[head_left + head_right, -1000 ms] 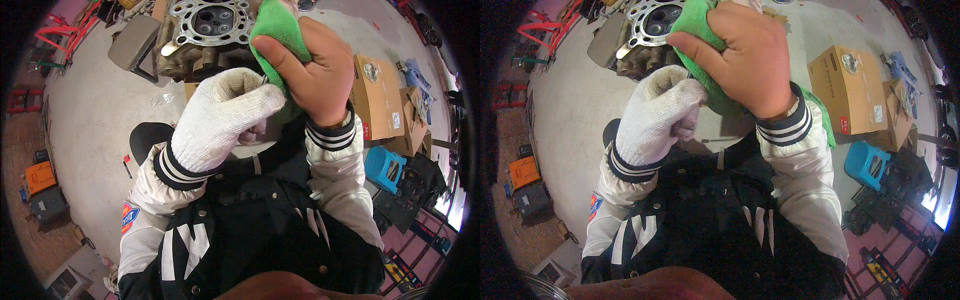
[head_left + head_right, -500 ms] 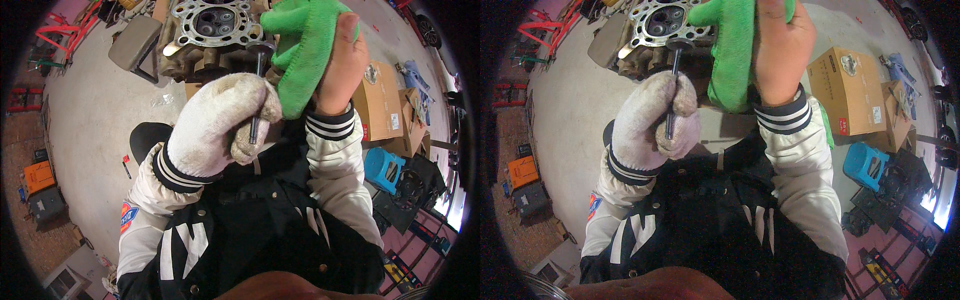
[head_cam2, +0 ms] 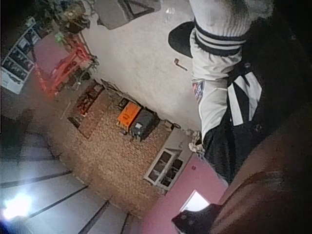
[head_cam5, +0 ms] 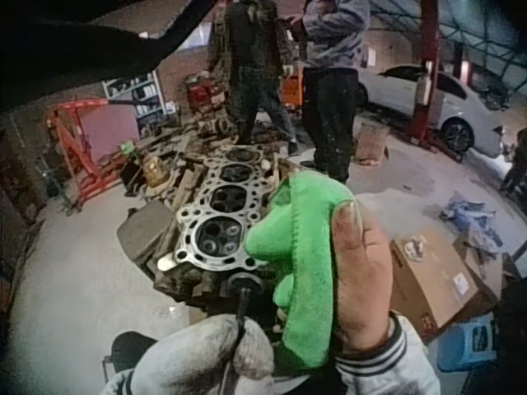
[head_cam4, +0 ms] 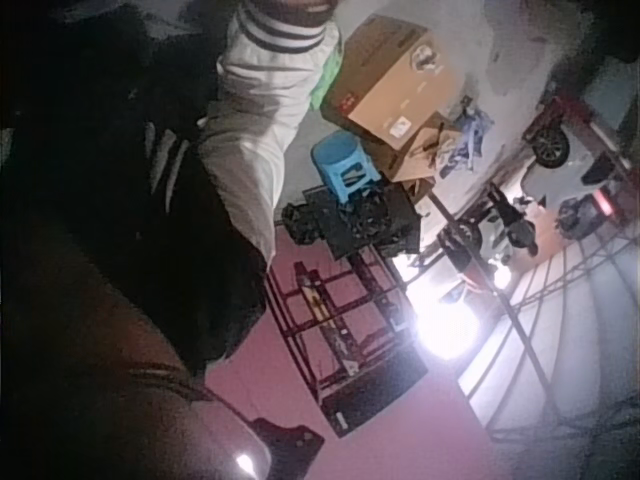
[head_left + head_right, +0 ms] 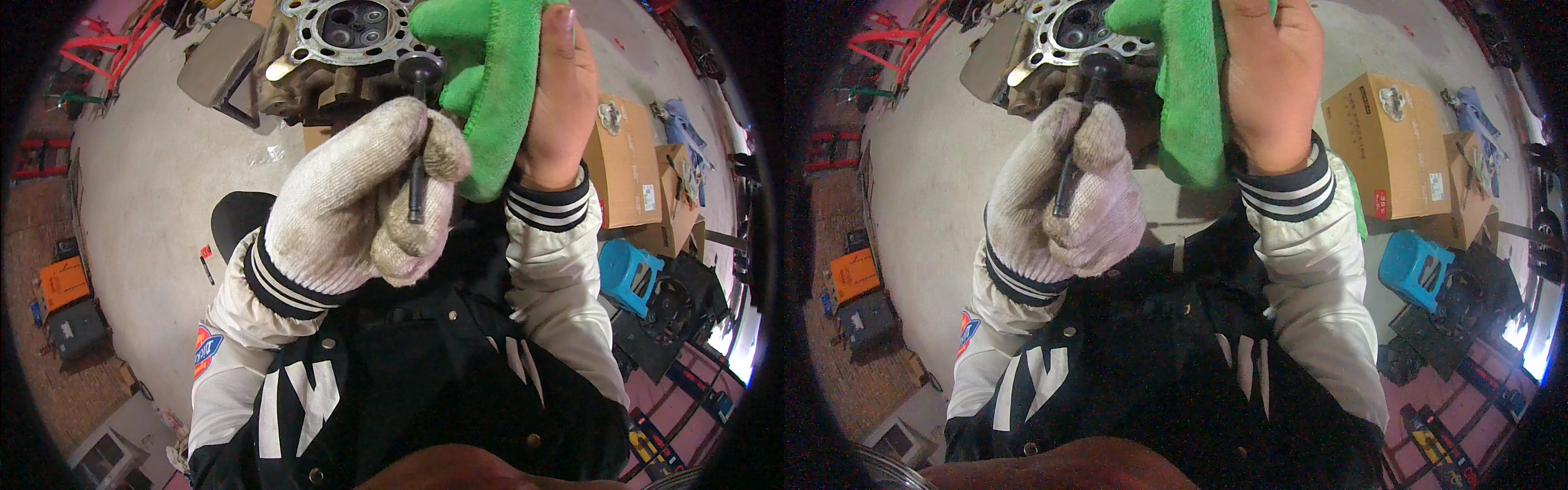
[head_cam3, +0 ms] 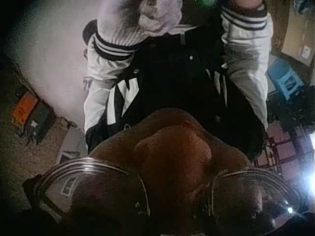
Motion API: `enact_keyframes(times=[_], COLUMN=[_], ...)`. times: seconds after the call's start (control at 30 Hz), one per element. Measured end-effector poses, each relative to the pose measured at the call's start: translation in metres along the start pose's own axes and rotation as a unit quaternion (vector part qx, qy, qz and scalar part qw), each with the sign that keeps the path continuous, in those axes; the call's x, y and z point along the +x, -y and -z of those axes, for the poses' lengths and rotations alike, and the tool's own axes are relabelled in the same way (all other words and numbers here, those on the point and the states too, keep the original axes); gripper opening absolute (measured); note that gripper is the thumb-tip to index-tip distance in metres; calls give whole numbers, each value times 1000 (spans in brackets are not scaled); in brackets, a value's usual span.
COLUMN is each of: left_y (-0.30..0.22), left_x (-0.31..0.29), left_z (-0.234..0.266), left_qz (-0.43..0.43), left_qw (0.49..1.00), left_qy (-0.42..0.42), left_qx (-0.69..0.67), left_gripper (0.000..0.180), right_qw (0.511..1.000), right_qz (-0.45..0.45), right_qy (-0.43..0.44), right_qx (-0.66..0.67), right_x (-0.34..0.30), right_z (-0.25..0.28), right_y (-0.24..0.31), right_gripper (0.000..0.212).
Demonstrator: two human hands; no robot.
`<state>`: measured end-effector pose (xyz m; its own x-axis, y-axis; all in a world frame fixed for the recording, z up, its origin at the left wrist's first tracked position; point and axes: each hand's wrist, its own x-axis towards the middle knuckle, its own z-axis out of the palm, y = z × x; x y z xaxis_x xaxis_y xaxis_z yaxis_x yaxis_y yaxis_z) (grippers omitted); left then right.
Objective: The person cleans a disassembled engine block by wiping the cylinder head with a green cloth, then removes a valve, wipes it, applies grease from a red container, and reinserts it into the cylinder head.
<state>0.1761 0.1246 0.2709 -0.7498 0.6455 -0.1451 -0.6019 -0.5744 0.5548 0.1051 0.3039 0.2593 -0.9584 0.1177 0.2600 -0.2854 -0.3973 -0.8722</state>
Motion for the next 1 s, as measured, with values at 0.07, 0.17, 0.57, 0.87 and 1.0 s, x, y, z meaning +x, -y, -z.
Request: enact_keyframes(times=[0.07, 0.17, 0.57, 0.87, 1.0], left_y=[-1, -1, 0, 4, 6], left_x=[0, -3, -9, -6, -7], left_z=[0, -1, -6, -7, -9], left_qz=[-3, -15, -41, -70, -68], left_qw=[1000, 999, 994, 993, 994], left_qy=[-2, -5, 7, 4, -17], left_qx=[9, 48, 105, 90, 86], left_gripper=[42, 41, 46, 47, 48], right_qw=[999, 1000, 997, 998, 996], right_qz=[18, -15, -65, -64, -21], right_qy=[13, 12, -31, -6, -9], right_qx=[-24, -1, -24, -25, -88], right_x=[0, -2, -11, -9, -11], right_z=[-2, -7, -20, -16, -17], right_y=[0, 6, 29, 30, 24], right_gripper=[53, 54, 56, 57, 57])
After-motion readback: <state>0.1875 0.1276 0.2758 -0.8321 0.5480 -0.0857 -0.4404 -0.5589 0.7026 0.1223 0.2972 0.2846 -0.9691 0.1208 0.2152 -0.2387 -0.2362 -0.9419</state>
